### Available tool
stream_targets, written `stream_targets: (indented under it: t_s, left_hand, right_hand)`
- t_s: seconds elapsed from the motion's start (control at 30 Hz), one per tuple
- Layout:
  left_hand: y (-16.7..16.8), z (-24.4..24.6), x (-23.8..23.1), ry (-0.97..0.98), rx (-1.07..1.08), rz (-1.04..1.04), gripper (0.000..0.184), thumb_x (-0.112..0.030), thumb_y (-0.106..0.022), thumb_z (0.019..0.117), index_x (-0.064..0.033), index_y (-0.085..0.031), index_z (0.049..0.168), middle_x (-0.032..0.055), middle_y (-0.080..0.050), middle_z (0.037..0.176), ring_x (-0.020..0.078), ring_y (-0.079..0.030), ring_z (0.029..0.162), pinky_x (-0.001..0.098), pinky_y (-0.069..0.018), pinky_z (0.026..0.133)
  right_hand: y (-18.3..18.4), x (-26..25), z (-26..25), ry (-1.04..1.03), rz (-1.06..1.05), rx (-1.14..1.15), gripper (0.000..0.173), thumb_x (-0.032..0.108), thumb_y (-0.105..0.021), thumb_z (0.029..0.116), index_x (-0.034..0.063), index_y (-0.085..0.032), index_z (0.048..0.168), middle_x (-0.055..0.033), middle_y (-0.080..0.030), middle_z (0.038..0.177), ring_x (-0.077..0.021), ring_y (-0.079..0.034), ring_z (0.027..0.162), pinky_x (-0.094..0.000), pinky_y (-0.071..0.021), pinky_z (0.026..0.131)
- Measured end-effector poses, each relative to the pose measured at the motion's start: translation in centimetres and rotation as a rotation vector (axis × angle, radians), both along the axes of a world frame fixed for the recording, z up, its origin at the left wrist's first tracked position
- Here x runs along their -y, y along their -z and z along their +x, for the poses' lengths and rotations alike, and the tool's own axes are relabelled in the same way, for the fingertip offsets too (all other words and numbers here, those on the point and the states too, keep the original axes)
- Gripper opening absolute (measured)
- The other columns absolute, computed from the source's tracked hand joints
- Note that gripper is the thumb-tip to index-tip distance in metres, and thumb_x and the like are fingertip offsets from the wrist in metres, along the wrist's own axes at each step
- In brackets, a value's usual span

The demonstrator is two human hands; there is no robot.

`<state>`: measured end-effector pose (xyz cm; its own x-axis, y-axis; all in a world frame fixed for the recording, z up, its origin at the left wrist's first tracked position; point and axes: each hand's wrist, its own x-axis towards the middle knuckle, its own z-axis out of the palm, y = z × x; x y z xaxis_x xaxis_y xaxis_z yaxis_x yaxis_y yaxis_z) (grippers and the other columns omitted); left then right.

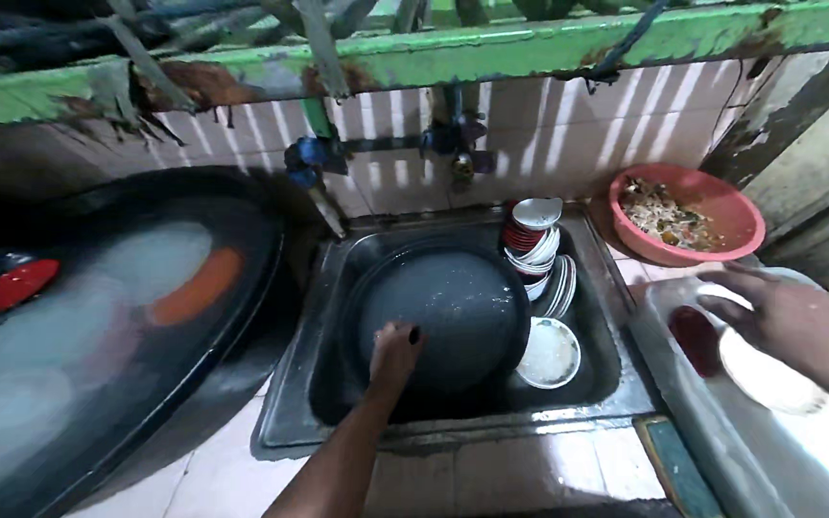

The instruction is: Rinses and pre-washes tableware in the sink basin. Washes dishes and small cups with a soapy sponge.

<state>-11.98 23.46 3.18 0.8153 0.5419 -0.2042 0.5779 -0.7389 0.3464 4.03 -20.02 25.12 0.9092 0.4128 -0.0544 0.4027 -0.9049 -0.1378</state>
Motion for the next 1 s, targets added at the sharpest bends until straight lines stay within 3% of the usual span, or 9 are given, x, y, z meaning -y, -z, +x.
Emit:
stream_targets:
  t_s: [0.1,0.2,0.27,0.4,0.57,0.67,0.8,0.9,1.0]
  left_hand:
    - [2.8,0.4,0.5,-0.134,-0.075,-0.307,0.037,-0.03,-0.061,0.1021,-0.0088,-0.066,0.132,0.0182,-0.065,0.133,0.0358,-0.059,0.127,0.0559,-0.0451,0.109]
    - [2.8,1.3,2.6,-0.349,0.021,-0.722,0.043,-0.024,-0.061,0.1031,-0.0015,-0.055,0.14,0.0218,-0.061,0.135,0.0331,-0.059,0.124,0.0509,-0.0478,0.105]
    - [1.3,2.8,4.4,-0.461,0.133,-0.934,0.044,-0.011,-0.06,0.1002,-0.0031,-0.052,0.143,0.0222,-0.061,0.13,0.032,-0.062,0.113,0.0495,-0.0536,0.093]
    - [-4.8,8.6,7.7,-0.369,0.209,-1.158,0.048,-0.004,-0.057,0.0988,-0.0061,-0.047,0.146,0.0214,-0.062,0.122,0.0302,-0.065,0.102,0.0447,-0.0573,0.082]
    - [-11.9,15.8,11.9,0.107,0.302,-0.712,0.038,-0.024,-0.065,0.0999,-0.0099,-0.063,0.135,0.0142,-0.062,0.131,0.0264,-0.063,0.115,0.0465,-0.0539,0.095]
    - [-15.2,18.1,13.8,0.276,0.454,-0.424,0.038,-0.028,-0.07,0.0937,-0.0157,-0.069,0.13,0.0132,-0.058,0.138,0.032,-0.053,0.129,0.0547,-0.0459,0.105]
    - [-15.3,17.9,14.4,0.269,0.614,-0.465,0.037,-0.023,-0.069,0.0932,-0.0157,-0.069,0.129,0.0108,-0.06,0.136,0.0285,-0.055,0.126,0.0525,-0.0468,0.103]
    - [-13.1,16.2,13.5,0.148,0.558,-0.462,0.035,-0.018,-0.068,0.0955,-0.0136,-0.068,0.13,0.0127,-0.061,0.136,0.0286,-0.059,0.123,0.0505,-0.0498,0.101]
    - [-11.8,13.7,12.0,0.007,0.44,-0.504,0.035,-0.016,-0.067,0.097,-0.0108,-0.066,0.132,0.015,-0.059,0.137,0.0283,-0.058,0.123,0.0475,-0.0501,0.101]
  right_hand:
    - [3.0,-5.6,0.5,0.013,0.424,-0.137,0.032,0.022,-0.065,0.1022,0.0026,-0.066,0.128,-0.02,-0.07,0.116,-0.0381,-0.069,0.1,-0.0622,-0.0541,0.087]
    - [10.2,-10.8,2.7,0.344,0.73,-0.561,0.05,0.028,-0.072,0.0976,0.0023,-0.056,0.138,-0.0247,-0.066,0.121,-0.0398,-0.067,0.104,-0.0603,-0.054,0.09]
    - [14.4,-12.9,3.4,0.533,0.814,-0.699,0.069,0.037,-0.073,0.0958,0.0078,-0.043,0.151,-0.0269,-0.059,0.135,-0.0431,-0.062,0.117,-0.062,-0.0514,0.096]
    - [19.0,-15.4,4.3,0.6,0.938,-0.637,0.086,0.023,-0.079,0.0916,0.0106,-0.027,0.16,-0.0262,-0.052,0.145,-0.0402,-0.059,0.126,-0.0585,-0.05,0.103]
    - [19.8,-17.3,6.7,0.563,0.784,-0.556,0.085,0.017,-0.072,0.0947,0.0093,-0.021,0.163,-0.0315,-0.048,0.148,-0.0469,-0.051,0.134,-0.0611,-0.0428,0.109]
    - [17.5,-17.6,7.9,0.395,0.502,-0.475,0.062,0.025,-0.068,0.0985,-0.0014,-0.046,0.15,-0.0295,-0.053,0.145,-0.0457,-0.05,0.136,-0.0612,-0.0399,0.112]
    - [15.6,-16.9,7.6,0.335,0.255,-0.617,0.042,0.027,-0.056,0.1041,0.0,-0.062,0.135,-0.0252,-0.062,0.135,-0.0427,-0.057,0.129,-0.0624,-0.0424,0.107]
    - [15.6,-16.4,6.9,0.472,0.299,-0.643,0.071,0.03,-0.062,0.0987,0.0146,-0.032,0.16,-0.0251,-0.064,0.132,-0.0426,-0.062,0.121,-0.0625,-0.0488,0.1]
    - [13.8,-15.7,5.5,0.515,0.328,-0.635,0.079,0.031,-0.067,0.0954,0.0207,-0.027,0.163,-0.0255,-0.065,0.129,-0.0437,-0.064,0.118,-0.0637,-0.0505,0.097]
